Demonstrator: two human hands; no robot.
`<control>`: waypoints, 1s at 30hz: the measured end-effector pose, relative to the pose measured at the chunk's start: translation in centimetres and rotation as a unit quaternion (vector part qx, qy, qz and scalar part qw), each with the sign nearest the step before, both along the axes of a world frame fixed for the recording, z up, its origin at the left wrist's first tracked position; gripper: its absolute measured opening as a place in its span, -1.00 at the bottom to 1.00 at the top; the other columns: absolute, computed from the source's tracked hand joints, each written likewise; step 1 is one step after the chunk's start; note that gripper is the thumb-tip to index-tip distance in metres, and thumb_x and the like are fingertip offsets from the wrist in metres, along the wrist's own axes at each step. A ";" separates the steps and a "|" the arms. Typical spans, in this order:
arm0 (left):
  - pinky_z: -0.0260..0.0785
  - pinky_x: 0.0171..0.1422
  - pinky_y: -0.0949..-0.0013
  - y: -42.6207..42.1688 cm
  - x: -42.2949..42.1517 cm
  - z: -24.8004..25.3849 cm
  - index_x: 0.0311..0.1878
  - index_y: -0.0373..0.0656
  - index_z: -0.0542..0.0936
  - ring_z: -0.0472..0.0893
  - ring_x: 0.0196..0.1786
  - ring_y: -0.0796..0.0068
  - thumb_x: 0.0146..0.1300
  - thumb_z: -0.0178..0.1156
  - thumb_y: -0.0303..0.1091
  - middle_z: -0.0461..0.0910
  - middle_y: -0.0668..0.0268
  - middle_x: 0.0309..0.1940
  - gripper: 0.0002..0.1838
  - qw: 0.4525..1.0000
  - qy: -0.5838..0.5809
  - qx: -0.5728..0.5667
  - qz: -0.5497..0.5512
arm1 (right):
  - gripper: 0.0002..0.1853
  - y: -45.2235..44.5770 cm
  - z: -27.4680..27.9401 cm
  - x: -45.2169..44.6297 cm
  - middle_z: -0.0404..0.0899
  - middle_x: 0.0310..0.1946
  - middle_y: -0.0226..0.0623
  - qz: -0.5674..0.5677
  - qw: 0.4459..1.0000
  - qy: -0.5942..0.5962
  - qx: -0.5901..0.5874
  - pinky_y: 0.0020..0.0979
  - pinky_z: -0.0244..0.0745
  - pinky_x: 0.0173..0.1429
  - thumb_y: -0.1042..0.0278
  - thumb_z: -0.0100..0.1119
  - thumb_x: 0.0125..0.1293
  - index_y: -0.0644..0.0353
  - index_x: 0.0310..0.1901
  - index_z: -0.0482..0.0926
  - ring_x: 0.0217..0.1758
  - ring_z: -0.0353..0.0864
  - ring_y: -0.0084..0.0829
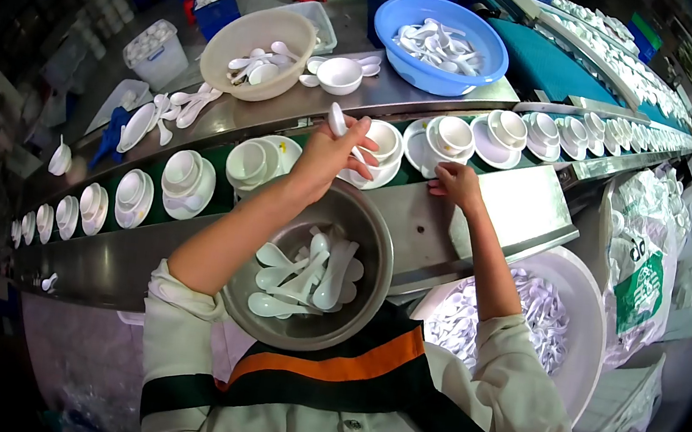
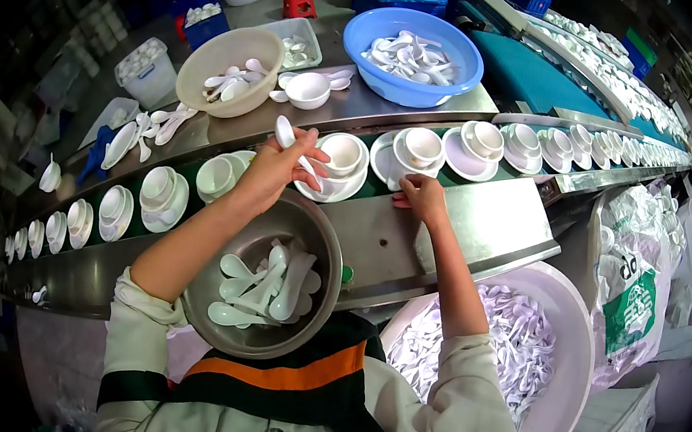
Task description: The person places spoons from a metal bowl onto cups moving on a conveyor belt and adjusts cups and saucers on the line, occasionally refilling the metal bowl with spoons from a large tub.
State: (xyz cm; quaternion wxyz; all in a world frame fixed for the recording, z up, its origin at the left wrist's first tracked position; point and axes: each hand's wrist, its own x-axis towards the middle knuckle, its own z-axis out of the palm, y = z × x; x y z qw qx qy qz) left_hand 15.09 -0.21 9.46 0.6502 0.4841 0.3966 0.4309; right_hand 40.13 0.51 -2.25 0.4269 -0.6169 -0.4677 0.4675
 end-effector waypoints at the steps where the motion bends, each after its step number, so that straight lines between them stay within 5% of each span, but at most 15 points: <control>1: 0.44 -0.47 0.46 -0.1 0.3 0.0 -0.31 -0.19 0.39 0.58 -0.39 0.42 0.29 0.03 -0.16 0.55 0.14 -0.37 -0.74 1.000 0.000 0.002 0.002 | -0.70 -0.4 0.2 -0.3 0.59 -0.31 -0.08 0.002 1.000 0.000 0.002 -0.48 0.59 -0.42 0.41 0.08 0.21 0.47 -0.10 0.48 -0.42 0.65 -0.43; 3: 0.45 -0.42 0.43 -0.4 0.8 -0.1 -0.32 -0.19 0.41 0.59 -0.36 0.40 0.32 -0.02 -0.12 0.55 0.14 -0.35 -0.70 0.999 -0.032 -0.011 -0.035 | -0.65 -2.0 2.0 -1.4 0.58 -0.28 -0.10 0.007 0.993 -0.048 0.107 -0.49 0.58 -0.44 0.33 0.09 0.23 0.44 -0.05 0.46 -0.40 0.64 -0.43; 7: 0.43 -0.37 0.45 -0.1 2.2 -0.9 -0.27 -0.25 0.47 0.57 -0.34 0.41 0.32 -0.04 -0.10 0.54 0.17 -0.33 -0.65 0.996 -0.073 -0.001 -0.054 | -0.64 -5.3 8.9 -5.4 0.56 -0.29 -0.27 0.175 0.960 0.205 0.071 -0.55 0.53 -0.32 0.29 0.11 0.25 0.34 0.01 0.45 -0.36 0.57 -0.56; 10: 0.41 -0.35 0.46 0.1 2.5 -1.3 -0.24 -0.26 0.48 0.55 -0.35 0.47 0.28 0.03 -0.09 0.53 0.17 -0.31 -0.65 0.997 -0.049 0.009 -0.054 | -0.72 -4.7 7.8 -5.6 0.56 -0.36 -0.34 0.192 0.962 0.164 0.100 -0.58 0.49 -0.35 0.32 0.13 0.23 0.32 -0.10 0.51 -0.43 0.52 -0.62; 13: 0.37 -0.35 0.49 -0.4 1.6 -0.7 -0.20 -0.27 0.47 0.52 -0.39 0.52 0.21 0.12 -0.06 0.54 0.22 -0.35 -0.61 0.983 0.115 0.141 0.030 | -0.80 -3.8 6.8 -3.7 0.56 -0.44 -0.40 0.116 0.975 0.146 0.121 -0.60 0.46 -0.41 0.35 0.16 0.21 0.31 -0.21 0.54 -0.50 0.47 -0.67; 15: 0.33 -0.36 0.52 -2.1 -0.5 0.0 -0.24 -0.28 0.51 0.50 -0.44 0.56 0.14 0.19 -0.02 0.54 0.31 -0.45 -0.57 0.971 0.164 0.119 0.130 | -0.83 -3.0 5.7 -1.9 0.55 -0.53 -0.42 0.024 0.988 0.067 0.139 -0.61 0.41 -0.48 0.38 0.19 0.18 0.31 -0.28 0.56 -0.53 0.47 -0.70; 16: 0.34 -0.35 0.49 -2.4 -2.7 0.4 -0.28 -0.29 0.53 0.51 -0.45 0.52 0.11 0.20 0.02 0.54 0.31 -0.50 -0.54 0.943 0.293 0.159 0.019 | -0.82 -2.5 4.5 -0.7 0.56 -0.55 -0.39 -0.015 0.989 -0.022 0.142 -0.58 0.41 -0.47 0.35 0.19 0.17 0.30 -0.29 0.57 -0.53 0.49 -0.66; 19: 0.41 -0.35 0.26 -5.4 -5.3 1.3 -0.51 -0.29 0.57 0.55 -0.51 0.35 -0.04 0.21 0.22 0.52 0.24 -0.66 -0.40 0.749 0.595 0.178 -0.232 | -0.77 -1.4 1.3 2.0 0.59 -0.57 -0.29 -0.085 0.948 -0.288 0.102 -0.43 0.43 -0.40 0.22 0.20 0.13 0.22 -0.32 0.59 -0.51 0.57 -0.44; 21: 0.42 -0.23 0.22 -7.8 -4.3 0.4 -0.40 -0.31 0.56 0.56 -0.35 0.23 -0.08 0.21 0.26 0.55 0.13 -0.48 -0.34 0.592 0.717 0.139 -0.342 | -0.72 -0.7 -0.4 2.2 0.60 -0.48 -0.26 -0.066 0.921 -0.377 0.078 -0.30 0.45 -0.32 0.10 0.16 0.11 0.14 -0.30 0.60 -0.40 0.59 -0.23; 23: 0.41 -0.19 0.19 -10.2 -5.1 -4.4 -0.36 -0.29 0.54 0.54 -0.19 0.20 -0.17 0.26 0.25 0.52 0.09 -0.35 -0.33 0.571 0.713 0.313 -0.260 | -0.71 -0.4 -0.8 1.4 0.60 -0.39 -0.25 -0.053 0.862 -0.472 0.175 -0.28 0.45 -0.31 0.08 0.15 0.11 0.10 -0.27 0.60 -0.39 0.59 -0.23; 25: 0.40 -0.14 0.18 -10.2 -4.8 -4.3 -0.28 -0.27 0.53 0.50 -0.09 0.14 -0.12 0.30 0.12 0.48 0.06 -0.27 -0.42 0.593 0.703 0.281 -0.273 | -0.71 -0.5 0.4 0.3 0.59 -0.35 -0.24 -0.031 0.857 -0.484 0.176 -0.28 0.45 -0.30 0.09 0.16 0.10 0.11 -0.26 0.60 -0.38 0.59 -0.23; 27: 0.41 -0.14 0.20 -9.6 -5.5 -4.4 -0.25 -0.22 0.52 0.50 -0.11 0.13 -0.06 0.28 -0.05 0.48 0.10 -0.28 -0.56 0.681 0.618 0.261 -0.293 | -0.71 -1.1 1.6 -0.5 0.58 -0.31 -0.22 -0.006 0.851 -0.497 0.173 -0.28 0.45 -0.30 0.11 0.18 0.09 0.11 -0.24 0.59 -0.37 0.60 -0.24; 30: 0.40 -0.17 0.24 -7.8 -7.4 -3.5 -0.23 -0.23 0.50 0.55 -0.19 0.13 -0.01 0.20 -0.23 0.53 0.09 -0.32 -0.68 0.768 0.529 0.207 -0.297 | -0.72 -2.5 5.0 -2.3 0.58 -0.29 -0.21 0.094 0.909 -0.332 0.234 -0.31 0.46 -0.28 0.23 0.24 0.08 0.17 -0.19 0.58 -0.37 0.59 -0.25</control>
